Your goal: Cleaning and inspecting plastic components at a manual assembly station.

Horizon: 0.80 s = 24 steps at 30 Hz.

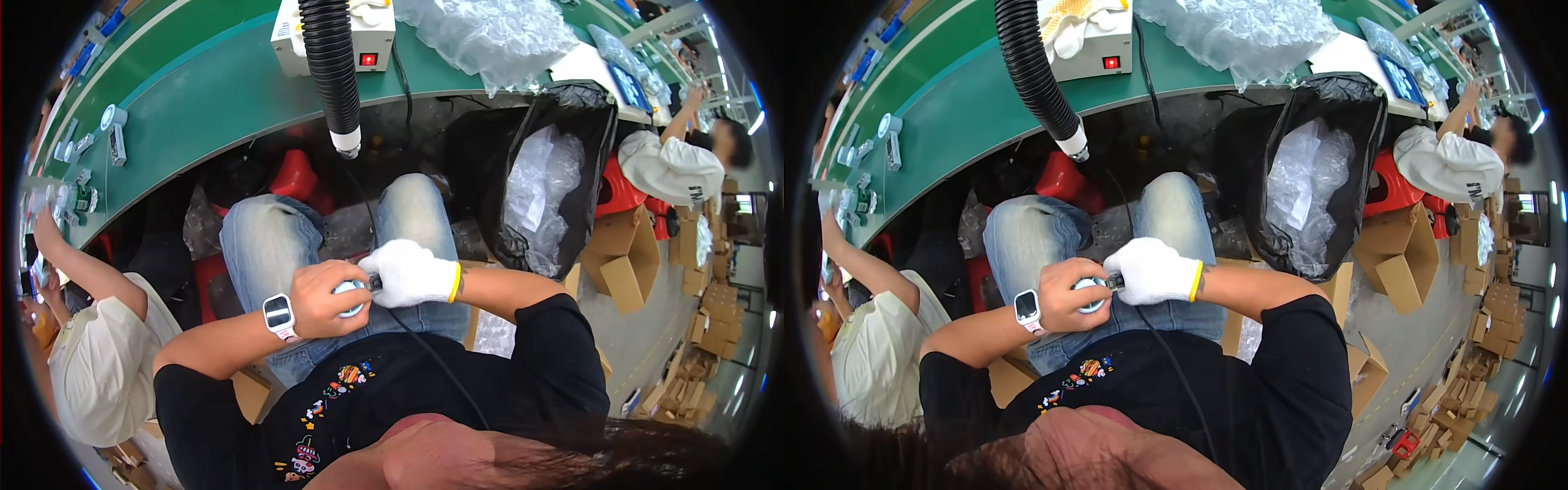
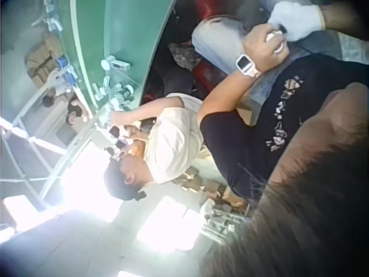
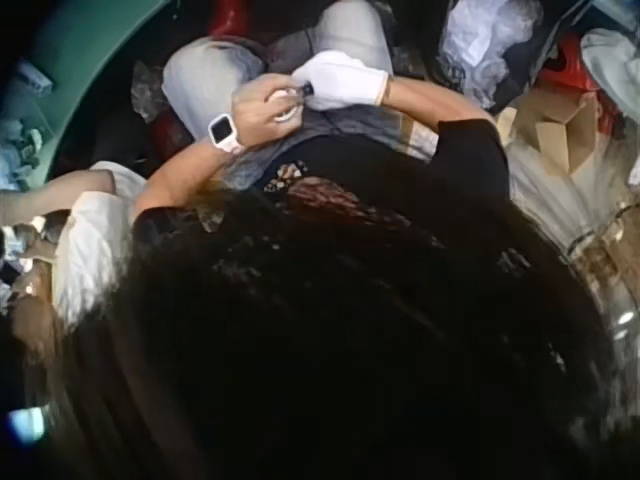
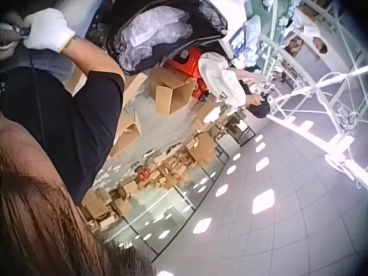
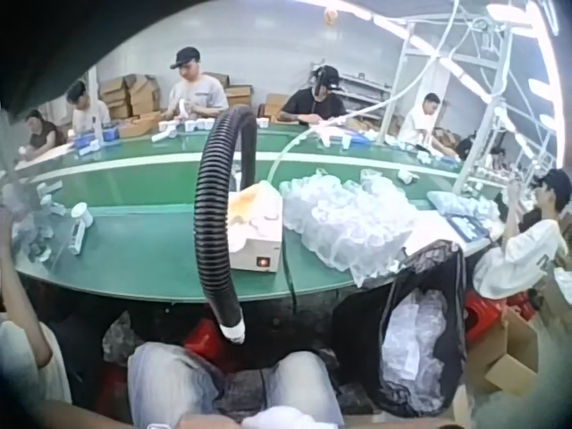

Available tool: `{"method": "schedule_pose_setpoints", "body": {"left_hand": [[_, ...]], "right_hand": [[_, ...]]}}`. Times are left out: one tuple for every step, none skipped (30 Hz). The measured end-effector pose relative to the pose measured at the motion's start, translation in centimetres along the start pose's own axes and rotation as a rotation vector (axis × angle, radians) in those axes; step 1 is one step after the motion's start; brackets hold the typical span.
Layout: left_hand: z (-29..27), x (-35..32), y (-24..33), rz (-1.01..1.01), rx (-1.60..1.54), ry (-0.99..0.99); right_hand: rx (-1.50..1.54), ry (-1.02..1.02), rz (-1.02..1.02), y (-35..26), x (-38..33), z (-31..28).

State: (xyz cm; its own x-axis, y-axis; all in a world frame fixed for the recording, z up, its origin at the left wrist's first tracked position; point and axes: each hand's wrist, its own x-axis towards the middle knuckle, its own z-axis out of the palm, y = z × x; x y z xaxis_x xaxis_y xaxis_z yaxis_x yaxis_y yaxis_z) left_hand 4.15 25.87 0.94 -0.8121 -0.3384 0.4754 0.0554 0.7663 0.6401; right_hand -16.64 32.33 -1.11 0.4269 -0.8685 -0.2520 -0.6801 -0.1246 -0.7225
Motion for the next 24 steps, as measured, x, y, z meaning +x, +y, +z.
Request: {"method": "schedule_pose_setpoints", "body": {"left_hand": [[0.2,0.1,-0.4,0.027,0.043,0.025],[0.1,0.3,-1.1,0.028,0.039,0.028],[-0.3,1.0,-2.2,-0.048,-0.036,0.035],[-0.9,1.7,-3.4,-0.122,-0.111,0.042],[-1.6,2.1,-4.4,-0.2,-0.179,0.053],[-3.0,2.2,-5.3,-0.249,-0.21,0.147],[-5.0,2.1,-6.5,-0.296,-0.243,0.242],[-7.2,1.2,-7.7,-0.402,-0.213,0.399],[-9.7,0.6,-9.7,-0.373,-0.069,0.585],[-12.6,0.8,-11.3,-0.431,-0.045,0.78],[-15.5,1.6,-13.8,-0.503,-0.054,0.954],[-17.2,4.6,-16.2,-0.478,0.042,0.938],[-18.8,7.9,-18.9,-0.451,0.142,0.916],[-20.6,10.8,-22.7,-0.456,0.41,0.76],[-22.0,14.0,-26.2,-0.333,0.751,0.612],[-22.4,16.8,-30.8,-0.299,0.782,0.655],[-22.2,19.4,-35.6,-0.303,0.813,0.661],[-23.0,20.9,-39.1,-0.312,0.859,0.666],[-25.0,21.0,-41.3,-0.321,0.888,0.672],[-26.7,21.0,-42.4,-0.472,0.903,0.63],[-28.7,19.8,-42.9,-0.628,0.921,0.59],[-26.7,20.4,-43.2,-0.628,0.889,0.59],[-23.2,22.2,-41.4,-0.482,0.799,0.619],[-20.2,22.9,-38.4,-0.358,0.735,0.647]], "right_hand": [[-0.044,-0.016,0.035,0.0,0.3,-0.5],[-0.046,-0.018,0.04,0.1,0.6,-1.0],[0.021,0.037,0.03,0.2,1.0,-1.6],[0.088,0.093,0.019,0.4,1.4,-2.3],[0.153,0.145,-0.001,-0.1,2.1,-3.7],[0.217,0.273,-0.067,-0.4,2.4,-5.3],[0.28,0.401,-0.133,-0.7,2.2,-7.4],[0.023,0.623,-0.186,-0.4,2.2,-10.5],[-0.242,0.839,-0.241,0.4,2.2,-14.4],[-0.437,1.034,-0.234,1.2,2.3,-17.9],[-0.62,1.168,-0.239,2.1,3.3,-21.9],[-0.772,1.204,-0.187,2.2,4.7,-25.2],[-0.92,1.24,-0.132,2.7,6.2,-28.0],[-1.027,1.206,-0.116,3.8,8.2,-30.9],[-1.129,1.173,-0.107,4.1,10.3,-33.1],[-1.136,1.18,-0.114,4.4,12.0,-34.1],[-1.096,1.05,0.043,4.5,13.8,-34.8],[-1.038,0.92,0.184,4.3,15.3,-35.0],[-1.027,0.927,0.154,3.3,16.4,-34.9],[-1.035,0.919,0.164,1.8,16.8,-34.6],[-1.039,0.913,0.166,0.1,17.2,-34.1],[-1.075,0.887,0.22,0.4,16.7,-34.0],[-1.045,0.972,0.12,3.3,14.7,-35.4],[-0.987,1.051,-0.009,6.2,13.0,-36.7]]}}
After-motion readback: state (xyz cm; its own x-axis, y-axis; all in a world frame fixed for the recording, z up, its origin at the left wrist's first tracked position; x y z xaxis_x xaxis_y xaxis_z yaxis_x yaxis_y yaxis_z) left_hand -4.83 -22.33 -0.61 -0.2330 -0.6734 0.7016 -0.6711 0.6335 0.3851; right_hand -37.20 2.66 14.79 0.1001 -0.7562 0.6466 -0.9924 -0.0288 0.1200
